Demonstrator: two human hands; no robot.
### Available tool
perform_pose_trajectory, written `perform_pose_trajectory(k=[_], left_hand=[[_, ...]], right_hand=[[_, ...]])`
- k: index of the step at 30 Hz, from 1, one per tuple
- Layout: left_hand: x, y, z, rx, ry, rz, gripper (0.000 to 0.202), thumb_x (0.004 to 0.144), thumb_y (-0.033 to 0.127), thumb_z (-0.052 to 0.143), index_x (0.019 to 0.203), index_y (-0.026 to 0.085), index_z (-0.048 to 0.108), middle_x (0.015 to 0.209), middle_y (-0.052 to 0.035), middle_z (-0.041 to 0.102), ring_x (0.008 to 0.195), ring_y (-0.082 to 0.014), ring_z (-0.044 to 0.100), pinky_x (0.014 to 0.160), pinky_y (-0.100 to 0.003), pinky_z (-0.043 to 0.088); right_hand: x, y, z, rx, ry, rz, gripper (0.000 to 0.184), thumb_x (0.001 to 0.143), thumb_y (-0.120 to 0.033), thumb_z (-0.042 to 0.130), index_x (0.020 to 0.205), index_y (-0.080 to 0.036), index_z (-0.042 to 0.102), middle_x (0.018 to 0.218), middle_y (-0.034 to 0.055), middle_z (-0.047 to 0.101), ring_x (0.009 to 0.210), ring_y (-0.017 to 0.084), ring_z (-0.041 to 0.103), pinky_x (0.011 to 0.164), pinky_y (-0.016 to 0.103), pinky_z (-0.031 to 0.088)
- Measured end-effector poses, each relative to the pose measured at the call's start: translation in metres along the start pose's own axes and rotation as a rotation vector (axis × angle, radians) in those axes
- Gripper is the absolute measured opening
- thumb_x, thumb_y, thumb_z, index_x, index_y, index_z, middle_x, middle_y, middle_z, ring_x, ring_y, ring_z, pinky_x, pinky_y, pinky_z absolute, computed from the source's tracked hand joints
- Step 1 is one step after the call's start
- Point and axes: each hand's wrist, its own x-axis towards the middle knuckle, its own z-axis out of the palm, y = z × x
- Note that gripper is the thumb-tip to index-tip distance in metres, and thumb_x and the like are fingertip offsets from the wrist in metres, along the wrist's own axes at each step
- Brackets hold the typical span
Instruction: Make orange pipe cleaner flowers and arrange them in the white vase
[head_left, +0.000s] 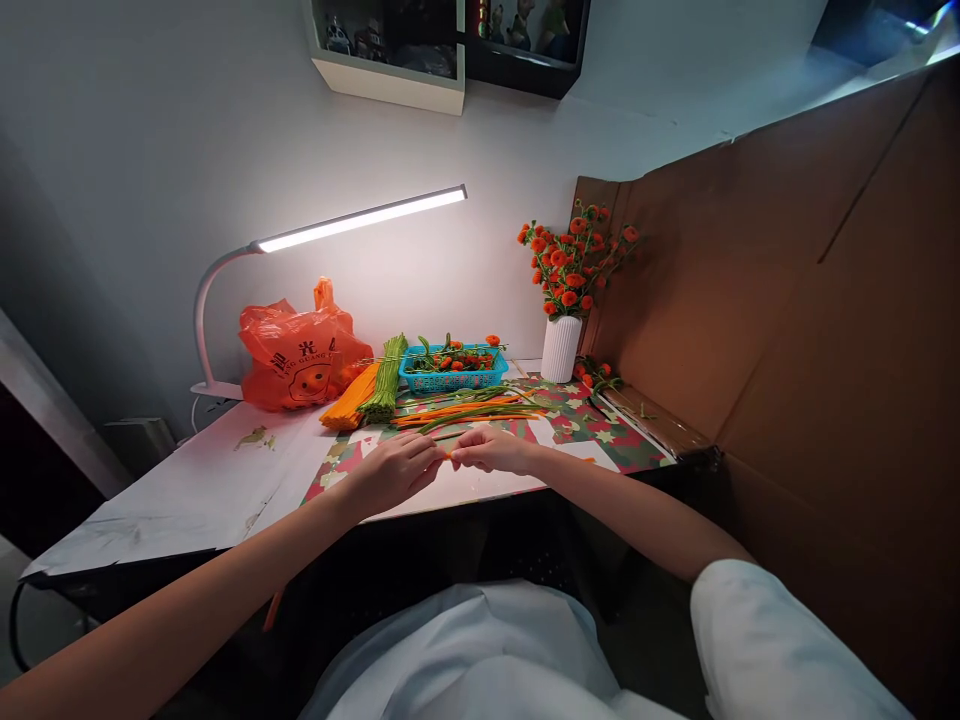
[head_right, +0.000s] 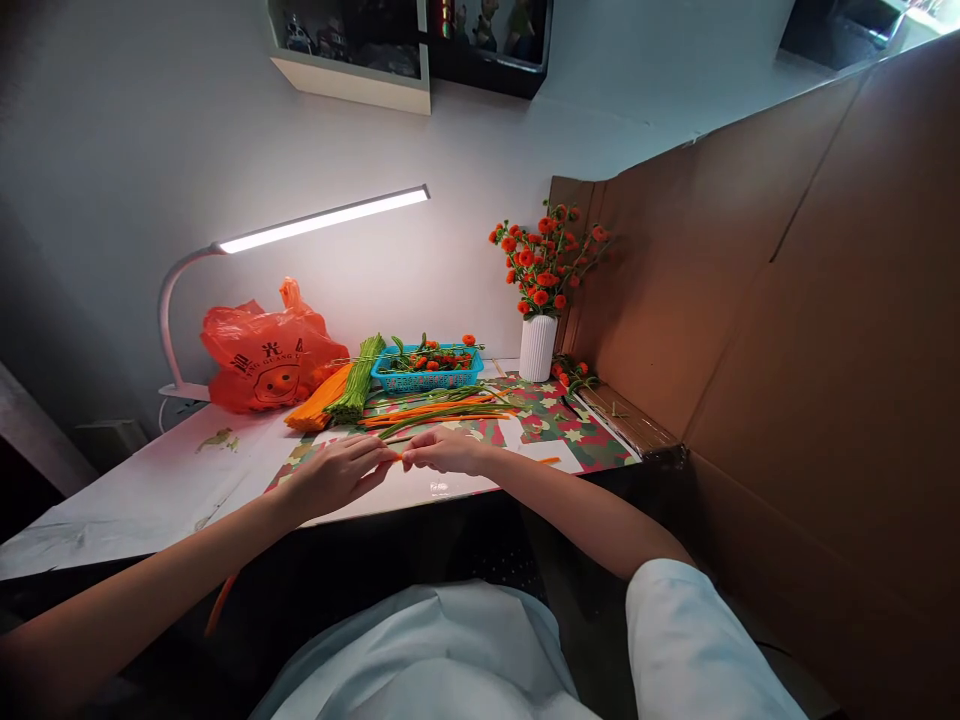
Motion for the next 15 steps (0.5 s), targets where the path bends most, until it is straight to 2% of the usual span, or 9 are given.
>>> perform_pose_trajectory(k=[5, 15], left_hand=[[0.000, -0.001, -0.001, 0.090, 0.001, 0.063, 0.025, 0.093, 0.017, 0.042, 0.077, 0.018, 0.061, 0.068, -0.0005, 0.057, 0.063, -0.0114, 0.056, 0.061, -0.024, 0.045], [0.000, -0.013, 0.003, 0.078, -0.057, 0.143, 0.025, 0.091, 0.015, 0.043, 0.071, 0.019, 0.058, 0.065, 0.0015, 0.049, 0.060, -0.0102, 0.050, 0.062, -0.024, 0.044]], right_hand=[[-0.002, -0.005, 0.003, 0.016, 0.003, 0.040, 0.022, 0.078, -0.034, 0.058, 0.072, -0.014, 0.061, 0.054, -0.0071, 0.041, 0.045, 0.004, 0.031, 0.042, 0.020, 0.020], [-0.003, -0.015, 0.006, 0.110, -0.039, 0.174, 0.018, 0.078, -0.029, 0.057, 0.068, -0.014, 0.057, 0.049, -0.0096, 0.032, 0.043, 0.003, 0.023, 0.042, 0.019, 0.017]])
